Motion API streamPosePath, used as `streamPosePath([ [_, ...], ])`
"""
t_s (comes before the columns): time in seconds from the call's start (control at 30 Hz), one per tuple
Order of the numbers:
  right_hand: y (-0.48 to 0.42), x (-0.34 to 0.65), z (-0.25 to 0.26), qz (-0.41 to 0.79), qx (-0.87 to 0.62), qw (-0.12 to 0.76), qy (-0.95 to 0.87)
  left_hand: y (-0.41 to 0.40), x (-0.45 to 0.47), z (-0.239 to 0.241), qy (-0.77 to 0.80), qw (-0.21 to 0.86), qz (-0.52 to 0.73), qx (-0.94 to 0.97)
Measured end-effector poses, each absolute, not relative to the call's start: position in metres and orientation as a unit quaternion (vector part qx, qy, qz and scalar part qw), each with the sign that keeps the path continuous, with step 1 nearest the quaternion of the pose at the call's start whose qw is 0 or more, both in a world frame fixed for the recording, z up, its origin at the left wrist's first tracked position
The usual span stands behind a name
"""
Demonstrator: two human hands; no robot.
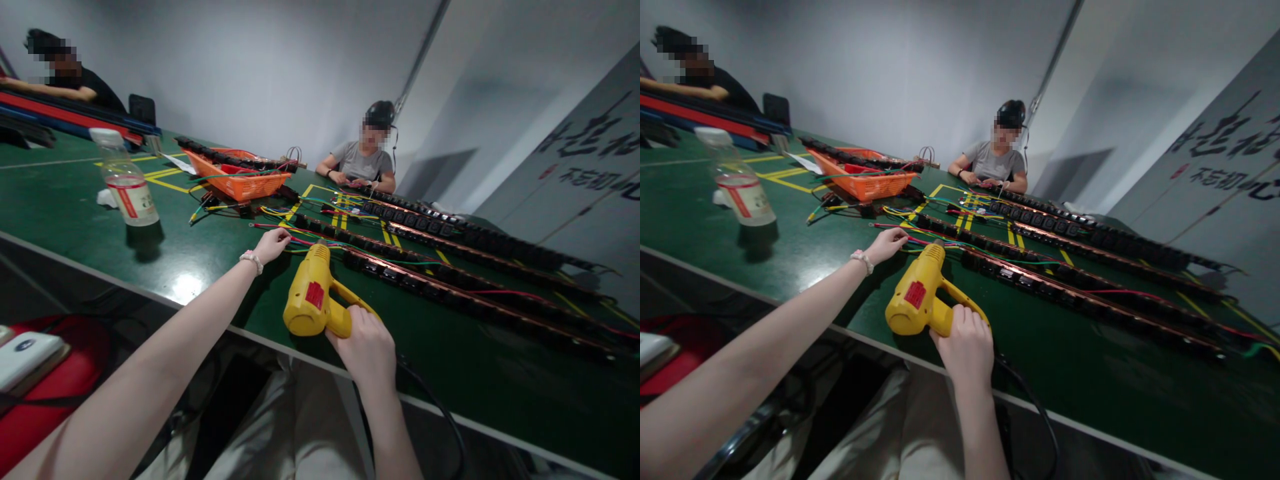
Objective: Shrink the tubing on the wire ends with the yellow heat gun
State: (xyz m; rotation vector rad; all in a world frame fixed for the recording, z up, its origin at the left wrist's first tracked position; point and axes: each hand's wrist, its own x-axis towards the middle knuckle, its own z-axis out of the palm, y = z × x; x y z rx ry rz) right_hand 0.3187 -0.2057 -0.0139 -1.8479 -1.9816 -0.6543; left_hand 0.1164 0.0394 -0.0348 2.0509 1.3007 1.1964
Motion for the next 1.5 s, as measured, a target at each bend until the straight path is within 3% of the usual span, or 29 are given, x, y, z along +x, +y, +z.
streamPosePath([
  [0.47,-0.19,0.301,-0.014,-0.221,-0.62,0.195,-0.728,0.035,0.116,-0.028,0.476,0.238,0.428,0.731],
  [1.07,-0.189,0.314,0.002,-0.055,-0.618,0.227,-0.751,0.028,0.114,-0.024,0.479,0.209,0.442,0.729],
  [1.5,-0.203,0.357,0.002,-0.096,-0.667,0.201,-0.711,0.026,0.115,-0.025,0.476,0.181,0.455,0.731],
])
